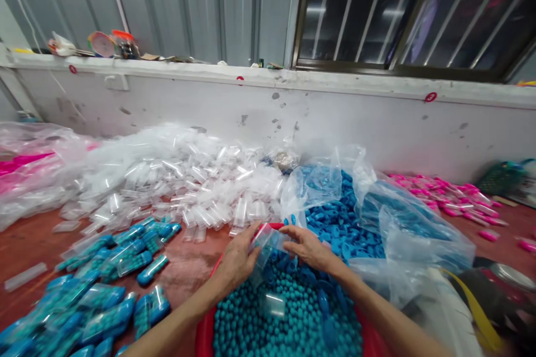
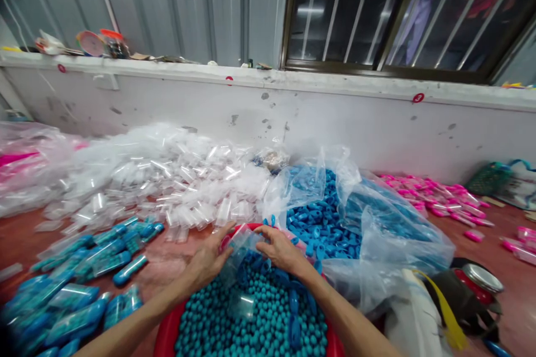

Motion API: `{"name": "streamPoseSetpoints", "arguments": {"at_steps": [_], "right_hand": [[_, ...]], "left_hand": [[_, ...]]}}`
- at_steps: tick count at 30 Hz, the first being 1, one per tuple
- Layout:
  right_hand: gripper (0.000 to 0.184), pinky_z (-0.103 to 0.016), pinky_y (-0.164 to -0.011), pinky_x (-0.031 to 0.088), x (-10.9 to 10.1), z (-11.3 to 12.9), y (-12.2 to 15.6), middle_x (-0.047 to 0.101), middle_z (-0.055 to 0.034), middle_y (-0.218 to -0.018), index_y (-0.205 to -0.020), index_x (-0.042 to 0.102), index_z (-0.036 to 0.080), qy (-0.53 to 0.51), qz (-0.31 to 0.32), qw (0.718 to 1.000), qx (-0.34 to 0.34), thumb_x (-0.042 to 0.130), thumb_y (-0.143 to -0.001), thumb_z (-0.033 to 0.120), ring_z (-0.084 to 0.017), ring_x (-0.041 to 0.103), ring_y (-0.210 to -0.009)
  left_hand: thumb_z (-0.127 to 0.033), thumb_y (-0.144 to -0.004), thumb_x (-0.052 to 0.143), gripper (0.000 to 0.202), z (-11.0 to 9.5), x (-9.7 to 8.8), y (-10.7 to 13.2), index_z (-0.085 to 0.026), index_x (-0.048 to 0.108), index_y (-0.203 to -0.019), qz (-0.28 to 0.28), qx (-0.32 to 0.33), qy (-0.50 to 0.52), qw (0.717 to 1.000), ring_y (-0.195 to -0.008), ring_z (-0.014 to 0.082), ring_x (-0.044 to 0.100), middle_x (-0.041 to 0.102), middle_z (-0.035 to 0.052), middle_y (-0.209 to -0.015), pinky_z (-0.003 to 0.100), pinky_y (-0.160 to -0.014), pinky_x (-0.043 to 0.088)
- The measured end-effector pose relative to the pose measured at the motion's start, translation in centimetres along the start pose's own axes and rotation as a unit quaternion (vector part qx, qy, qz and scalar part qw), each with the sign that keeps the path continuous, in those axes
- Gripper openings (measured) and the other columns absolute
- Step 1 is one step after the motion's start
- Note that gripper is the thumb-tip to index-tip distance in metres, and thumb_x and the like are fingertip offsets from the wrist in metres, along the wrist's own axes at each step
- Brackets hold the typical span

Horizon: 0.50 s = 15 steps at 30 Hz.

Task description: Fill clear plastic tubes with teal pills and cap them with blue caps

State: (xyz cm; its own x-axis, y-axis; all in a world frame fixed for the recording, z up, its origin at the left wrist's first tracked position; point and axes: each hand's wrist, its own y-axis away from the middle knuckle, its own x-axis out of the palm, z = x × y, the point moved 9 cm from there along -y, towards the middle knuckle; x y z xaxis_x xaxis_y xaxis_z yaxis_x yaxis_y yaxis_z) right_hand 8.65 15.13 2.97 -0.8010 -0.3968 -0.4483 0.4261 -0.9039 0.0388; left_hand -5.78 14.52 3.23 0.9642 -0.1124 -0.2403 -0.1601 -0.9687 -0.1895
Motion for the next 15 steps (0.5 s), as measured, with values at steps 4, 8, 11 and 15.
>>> {"name": "streamPoseSetpoints", "arguments": {"at_steps": [4, 8, 11, 15], "right_hand": [[0.036, -0.018, -0.048, 0.038, 0.4, 1.1, 1.4, 0.053, 0.0025, -0.075, -0.108, 0.047, 0.019, -0.039, -0.005, 0.999, -0.025, 0.05, -0.072, 0.015, -0.01, 0.05, -0.06], [0.034, -0.018, -0.046, 0.035, 2.7, 1.2, 2.7, 0.05, 0.006, -0.066, -0.105, 0.045, 0.019, -0.121, 0.079, 0.989, -0.023, 0.048, -0.072, 0.015, -0.009, 0.048, -0.053], [0.029, -0.018, -0.045, 0.034, 4.0, 0.6, 3.9, 0.051, 0.0065, -0.059, -0.103, 0.047, 0.019, -0.119, 0.151, 0.981, 0.01, 0.048, -0.074, 0.019, -0.009, 0.048, -0.049], [0.017, -0.018, -0.046, 0.034, 2.9, 0.9, 5.0, 0.052, 0.006, -0.057, -0.091, 0.05, 0.019, -0.1, 0.153, 0.983, 0.021, 0.051, -0.074, 0.023, -0.009, 0.048, -0.049]], "left_hand": [[-0.012, -0.061, 0.063, 0.068, -1.7, 3.0, 1.4, -0.028, 0.043, -0.124, 0.077, 0.106, -0.233, 0.964, -0.125, 0.0338, 0.024, 0.041, 0.0068, -0.132, 0.049, -0.103, 0.008], [-0.013, -0.08, 0.036, 0.04, -2.1, 5.5, 2.9, -0.02, 0.048, -0.118, 0.132, 0.142, -0.385, 0.902, -0.104, 0.0324, 0.046, 0.056, 0.0135, -0.106, 0.05, -0.09, 0.029], [-0.013, -0.083, 0.026, 0.034, -2.7, 6.1, 4.3, -0.017, 0.057, -0.098, 0.158, 0.163, -0.389, 0.893, -0.09, 0.0296, 0.05, 0.057, 0.0131, -0.089, 0.047, -0.085, 0.032], [-0.016, -0.081, 0.035, 0.023, -2.8, 2.5, 5.2, -0.02, 0.058, -0.086, 0.104, 0.133, -0.273, 0.947, -0.096, 0.0285, 0.047, 0.056, 0.0093, -0.086, 0.044, -0.094, 0.026]]}}
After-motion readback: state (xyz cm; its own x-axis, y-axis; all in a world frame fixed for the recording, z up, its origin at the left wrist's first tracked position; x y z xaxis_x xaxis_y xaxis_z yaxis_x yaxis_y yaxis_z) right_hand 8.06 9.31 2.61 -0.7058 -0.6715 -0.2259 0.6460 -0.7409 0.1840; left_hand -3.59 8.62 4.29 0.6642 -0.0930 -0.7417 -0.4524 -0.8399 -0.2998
